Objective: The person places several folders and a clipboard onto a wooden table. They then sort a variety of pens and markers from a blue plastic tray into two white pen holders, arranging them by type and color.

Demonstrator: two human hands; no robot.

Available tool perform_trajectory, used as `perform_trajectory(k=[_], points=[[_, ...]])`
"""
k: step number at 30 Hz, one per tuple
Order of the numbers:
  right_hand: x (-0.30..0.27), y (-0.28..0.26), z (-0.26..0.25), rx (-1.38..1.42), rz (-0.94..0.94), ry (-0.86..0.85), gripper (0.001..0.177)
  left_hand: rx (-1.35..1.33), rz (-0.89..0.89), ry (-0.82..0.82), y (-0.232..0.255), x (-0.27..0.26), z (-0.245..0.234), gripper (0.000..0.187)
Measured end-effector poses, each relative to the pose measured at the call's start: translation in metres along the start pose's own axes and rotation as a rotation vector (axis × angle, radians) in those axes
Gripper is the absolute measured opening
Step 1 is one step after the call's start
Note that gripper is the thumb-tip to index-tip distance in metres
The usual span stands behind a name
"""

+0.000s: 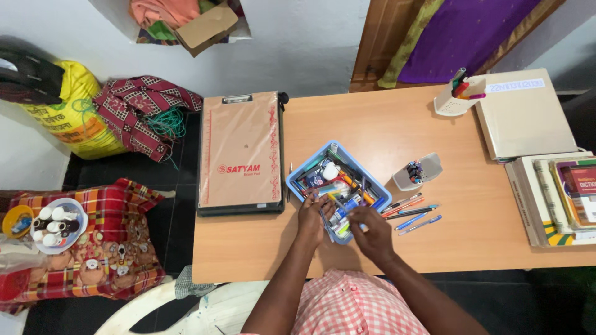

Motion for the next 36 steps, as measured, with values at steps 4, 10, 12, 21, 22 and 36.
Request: perform_trajectory(k=[4,10,12,21,22,36], points=[[-0.015,-0.006,0.018,-0.068,-0.072,-0.21,0.011,-0.001,0.021,-0.037,0.0,-0.002,0.013,0.04],[-0.02,-0.019,0.032,-0.059,-0.28,-0.444,0.021,0.044,0.032,-0.027,0.003,-0.008,0.014,0.04],[-0.015,-0.011,0.031,-0.061,-0.221,-0.469,0.028,0.071,0.055,0.055,0.009,-0.006,0.007,0.039],[0.017,0.084,0.02,-0.443,0.102,-0.481,0.029,0.042,0.066,0.038,0.02,-0.019,0.015,0.032],[0.022,0.084,0.021,-0.459,0.046,-0.485,0.035,0.054,0.06,0.029,0.019,-0.022,0.018,0.032],[0.037,0.086,0.031,-0.591,-0.134,-0.772,0.027,0.235,0.147,-0.02,0.028,-0.026,0.024,0.024]])
Point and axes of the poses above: each hand's wrist, its own x-axis towards the middle knuckle, its own z-axis out of the palm, y = z × x, the point moved 7 cm from there along x, towards the middle knuckle, and after that the axes turned 9 degrees about -z, right-handed, at the moved point
